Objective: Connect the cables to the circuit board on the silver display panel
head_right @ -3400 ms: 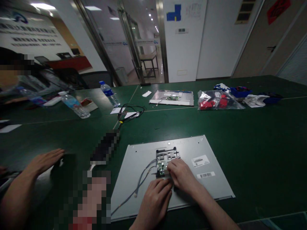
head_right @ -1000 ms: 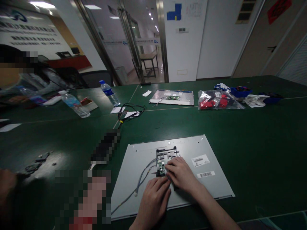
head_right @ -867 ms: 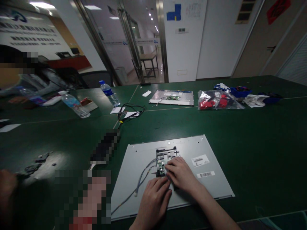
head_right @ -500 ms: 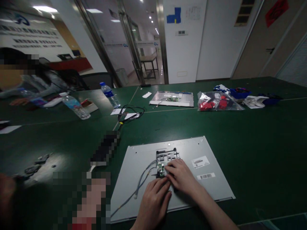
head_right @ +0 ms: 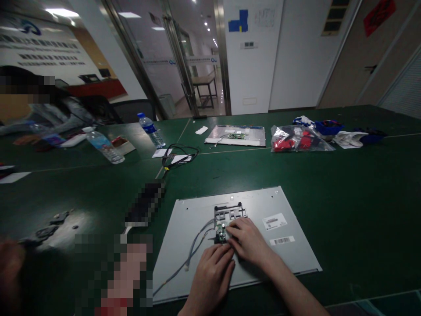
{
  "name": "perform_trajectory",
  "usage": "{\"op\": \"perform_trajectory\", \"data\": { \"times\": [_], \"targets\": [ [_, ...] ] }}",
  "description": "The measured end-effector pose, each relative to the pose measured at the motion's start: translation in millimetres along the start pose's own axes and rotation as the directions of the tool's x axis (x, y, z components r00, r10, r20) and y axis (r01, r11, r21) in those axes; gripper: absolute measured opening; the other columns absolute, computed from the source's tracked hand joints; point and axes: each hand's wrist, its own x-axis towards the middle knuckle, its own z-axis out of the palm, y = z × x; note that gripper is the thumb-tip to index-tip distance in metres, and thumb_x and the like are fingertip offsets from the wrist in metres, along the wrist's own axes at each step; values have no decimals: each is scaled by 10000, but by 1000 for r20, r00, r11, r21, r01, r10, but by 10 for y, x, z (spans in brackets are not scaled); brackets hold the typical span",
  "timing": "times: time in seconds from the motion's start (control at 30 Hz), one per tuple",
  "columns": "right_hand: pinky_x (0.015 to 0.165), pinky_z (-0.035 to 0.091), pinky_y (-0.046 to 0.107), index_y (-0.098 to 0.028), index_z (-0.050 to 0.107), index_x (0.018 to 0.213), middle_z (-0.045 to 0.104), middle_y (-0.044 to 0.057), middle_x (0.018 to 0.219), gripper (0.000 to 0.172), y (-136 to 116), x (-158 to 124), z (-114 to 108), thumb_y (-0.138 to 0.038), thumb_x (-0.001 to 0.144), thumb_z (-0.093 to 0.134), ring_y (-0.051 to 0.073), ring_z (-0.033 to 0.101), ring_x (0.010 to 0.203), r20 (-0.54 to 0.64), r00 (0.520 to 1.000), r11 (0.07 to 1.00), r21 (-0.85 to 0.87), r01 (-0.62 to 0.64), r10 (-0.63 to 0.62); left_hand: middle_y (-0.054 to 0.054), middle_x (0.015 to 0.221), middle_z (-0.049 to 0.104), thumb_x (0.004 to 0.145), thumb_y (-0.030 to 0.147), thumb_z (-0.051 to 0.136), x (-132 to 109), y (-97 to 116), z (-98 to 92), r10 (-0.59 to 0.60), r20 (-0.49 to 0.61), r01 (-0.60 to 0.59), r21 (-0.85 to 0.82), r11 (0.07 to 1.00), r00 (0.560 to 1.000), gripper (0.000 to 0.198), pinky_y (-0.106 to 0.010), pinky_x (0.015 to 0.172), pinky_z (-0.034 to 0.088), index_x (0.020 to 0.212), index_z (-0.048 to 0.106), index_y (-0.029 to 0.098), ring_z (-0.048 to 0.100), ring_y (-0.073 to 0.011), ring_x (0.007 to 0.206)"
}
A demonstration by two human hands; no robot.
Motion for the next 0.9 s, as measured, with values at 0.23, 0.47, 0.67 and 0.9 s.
{"op": "perform_trajectory", "data": {
  "times": [0.23, 0.47, 0.67, 0.9],
  "targets": [
    [901, 434, 383, -229, 616, 1160, 628, 72, 1093, 313, -23, 4, -34, -149, 857, 604, 225, 544, 1022, 11, 1000, 1000, 9, 1, -1, -87, 1121, 659, 880, 110, 517, -17, 7, 7, -5, 9, 6, -33, 999, 1000, 293, -430, 898, 523, 1141, 624, 188, 587, -241, 1036],
    [891, 440, 379, -231, 614, 1171, 632, 76, 1094, 311, -5, -2, -12, -167, 868, 604, 221, 555, 1017, 3, 1000, 1000, 7, 8, -8, -79, 1110, 665, 873, 117, 533, -27, -19, 22, 6, -3, -6, -11, 1000, 1000, 301, -421, 891, 531, 1142, 635, 206, 592, -234, 1030],
    [897, 437, 383, -227, 611, 1171, 630, 74, 1099, 312, -20, 4, -36, -171, 865, 598, 222, 550, 1019, 2, 1000, 1000, 21, 10, -10, -75, 1101, 664, 873, 108, 534, -25, -23, 29, 2, 4, -2, -32, 999, 1000, 285, -418, 885, 528, 1122, 636, 204, 588, -234, 1015],
    [901, 427, 375, -237, 625, 1117, 642, 57, 1081, 248, -22, 9, -26, -161, 886, 573, 209, 549, 1017, -53, 998, 999, 45, 29, -27, -77, 1081, 664, 876, 91, 513, -8, -20, 10, 3, 6, -3, -40, 999, 1000, 274, -428, 864, 524, 1107, 626, 186, 580, -245, 996]
  ]
}}
